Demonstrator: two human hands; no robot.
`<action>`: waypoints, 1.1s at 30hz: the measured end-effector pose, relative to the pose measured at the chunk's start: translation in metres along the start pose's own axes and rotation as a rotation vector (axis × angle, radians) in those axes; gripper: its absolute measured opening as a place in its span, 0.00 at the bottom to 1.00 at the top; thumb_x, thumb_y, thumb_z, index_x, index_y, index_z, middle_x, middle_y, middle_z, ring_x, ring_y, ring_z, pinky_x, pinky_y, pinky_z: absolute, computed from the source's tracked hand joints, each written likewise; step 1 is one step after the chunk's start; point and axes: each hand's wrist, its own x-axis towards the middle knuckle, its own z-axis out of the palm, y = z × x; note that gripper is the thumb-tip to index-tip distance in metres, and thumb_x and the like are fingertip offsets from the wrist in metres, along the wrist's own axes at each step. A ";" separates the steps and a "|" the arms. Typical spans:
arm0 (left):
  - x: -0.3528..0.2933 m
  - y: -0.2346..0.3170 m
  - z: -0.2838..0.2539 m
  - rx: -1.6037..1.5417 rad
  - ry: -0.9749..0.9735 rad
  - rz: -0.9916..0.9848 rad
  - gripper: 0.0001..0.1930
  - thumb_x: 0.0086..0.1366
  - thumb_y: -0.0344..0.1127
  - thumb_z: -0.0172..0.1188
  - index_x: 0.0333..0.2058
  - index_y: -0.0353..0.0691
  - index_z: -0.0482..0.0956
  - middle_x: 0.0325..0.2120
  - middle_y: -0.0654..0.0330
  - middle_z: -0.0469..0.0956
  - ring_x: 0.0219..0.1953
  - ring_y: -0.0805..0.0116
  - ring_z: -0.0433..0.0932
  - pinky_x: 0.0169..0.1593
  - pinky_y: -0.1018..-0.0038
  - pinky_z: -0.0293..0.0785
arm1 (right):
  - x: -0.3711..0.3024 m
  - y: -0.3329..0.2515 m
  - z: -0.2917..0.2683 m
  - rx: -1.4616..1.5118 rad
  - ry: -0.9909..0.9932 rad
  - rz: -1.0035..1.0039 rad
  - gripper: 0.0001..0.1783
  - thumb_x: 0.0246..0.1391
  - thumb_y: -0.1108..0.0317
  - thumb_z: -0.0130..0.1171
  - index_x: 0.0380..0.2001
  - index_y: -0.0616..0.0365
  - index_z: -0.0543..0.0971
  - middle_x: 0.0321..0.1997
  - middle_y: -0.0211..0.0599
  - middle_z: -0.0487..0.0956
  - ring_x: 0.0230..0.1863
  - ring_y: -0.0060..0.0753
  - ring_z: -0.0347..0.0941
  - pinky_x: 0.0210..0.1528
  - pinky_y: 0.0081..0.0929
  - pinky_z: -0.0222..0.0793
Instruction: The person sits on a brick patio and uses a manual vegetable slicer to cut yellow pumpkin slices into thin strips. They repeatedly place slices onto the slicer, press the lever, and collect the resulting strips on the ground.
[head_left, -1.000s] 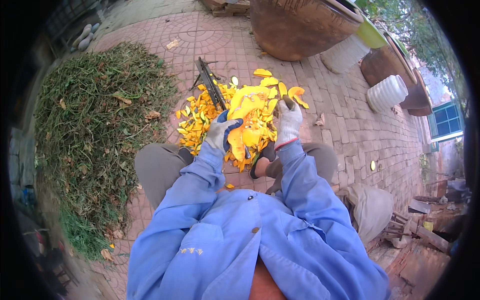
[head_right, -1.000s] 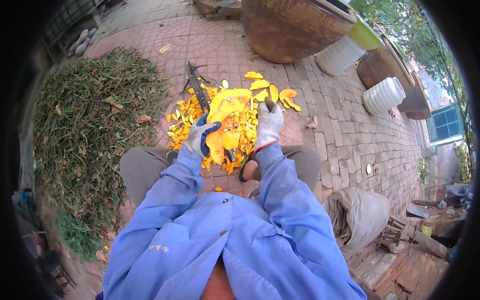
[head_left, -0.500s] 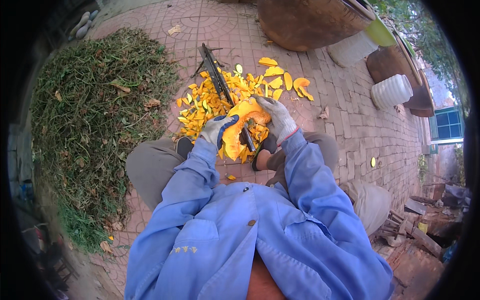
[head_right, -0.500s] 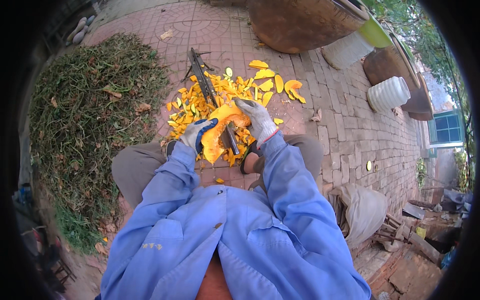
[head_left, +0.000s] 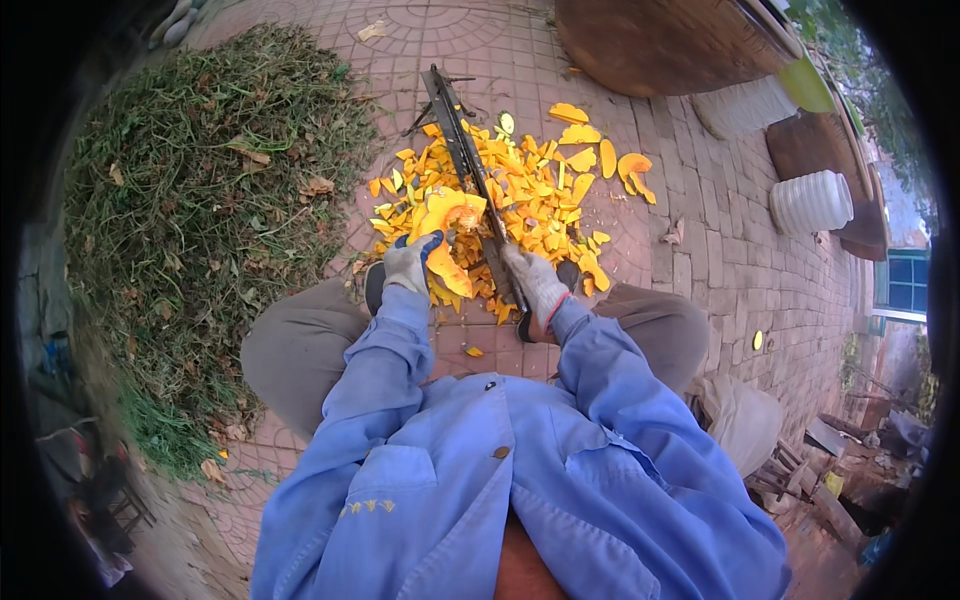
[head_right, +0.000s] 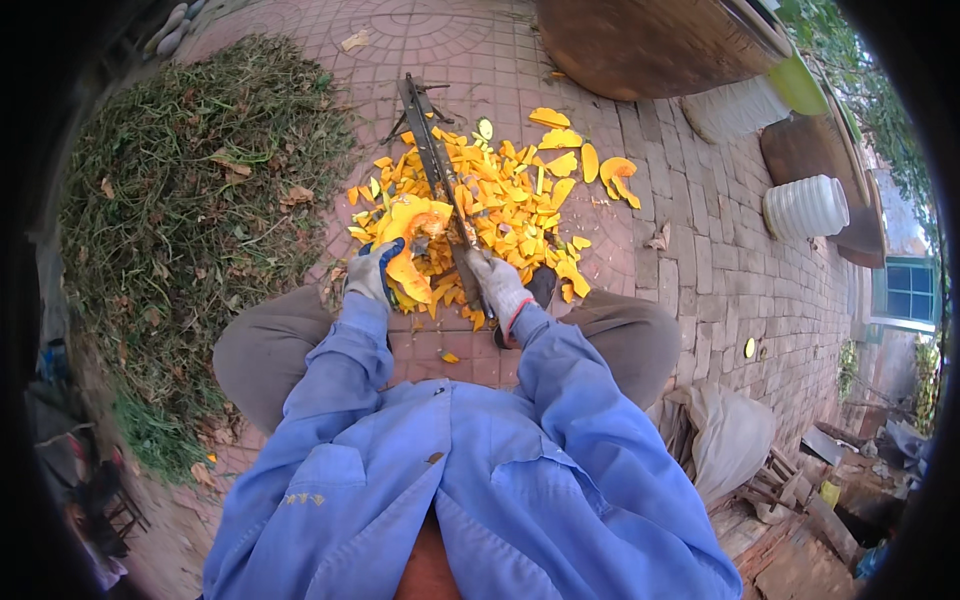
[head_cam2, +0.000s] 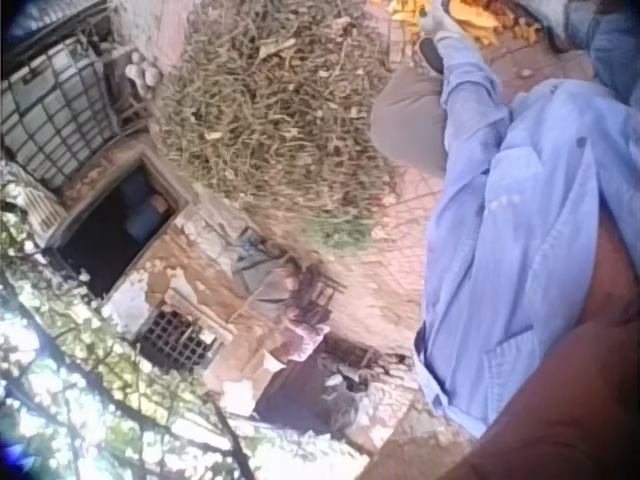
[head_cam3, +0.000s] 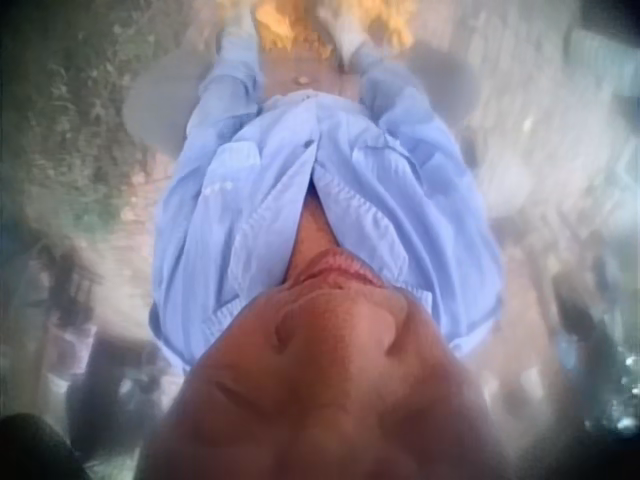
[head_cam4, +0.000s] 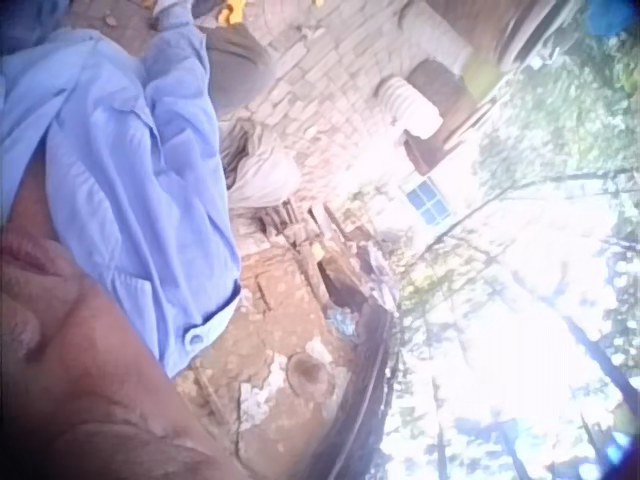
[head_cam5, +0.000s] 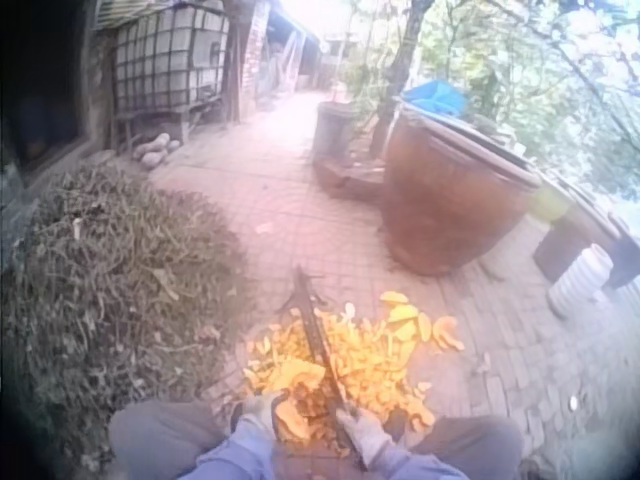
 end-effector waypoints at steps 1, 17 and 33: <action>0.004 0.005 -0.009 0.055 0.062 0.022 0.17 0.56 0.21 0.63 0.45 0.22 0.73 0.41 0.49 0.80 0.39 0.61 0.82 0.45 0.75 0.80 | -0.019 -0.026 0.017 -0.517 0.006 0.152 0.25 0.55 0.51 0.61 0.41 0.66 0.78 0.30 0.37 0.78 0.30 0.26 0.72 0.32 0.28 0.68; 0.075 -0.040 -0.017 0.006 0.001 0.014 0.17 0.54 0.22 0.64 0.43 0.21 0.74 0.38 0.50 0.81 0.36 0.63 0.82 0.44 0.76 0.79 | -0.034 -0.049 0.016 -0.938 0.071 -0.186 0.19 0.58 0.57 0.56 0.42 0.63 0.71 0.36 0.60 0.78 0.42 0.61 0.74 0.42 0.47 0.71; 0.082 -0.040 -0.009 -0.027 0.019 -0.007 0.21 0.55 0.19 0.62 0.48 0.20 0.70 0.41 0.44 0.78 0.39 0.56 0.82 0.46 0.71 0.80 | -0.040 -0.038 0.017 -1.000 0.164 -0.023 0.18 0.57 0.58 0.56 0.41 0.63 0.73 0.36 0.60 0.79 0.43 0.61 0.74 0.44 0.47 0.70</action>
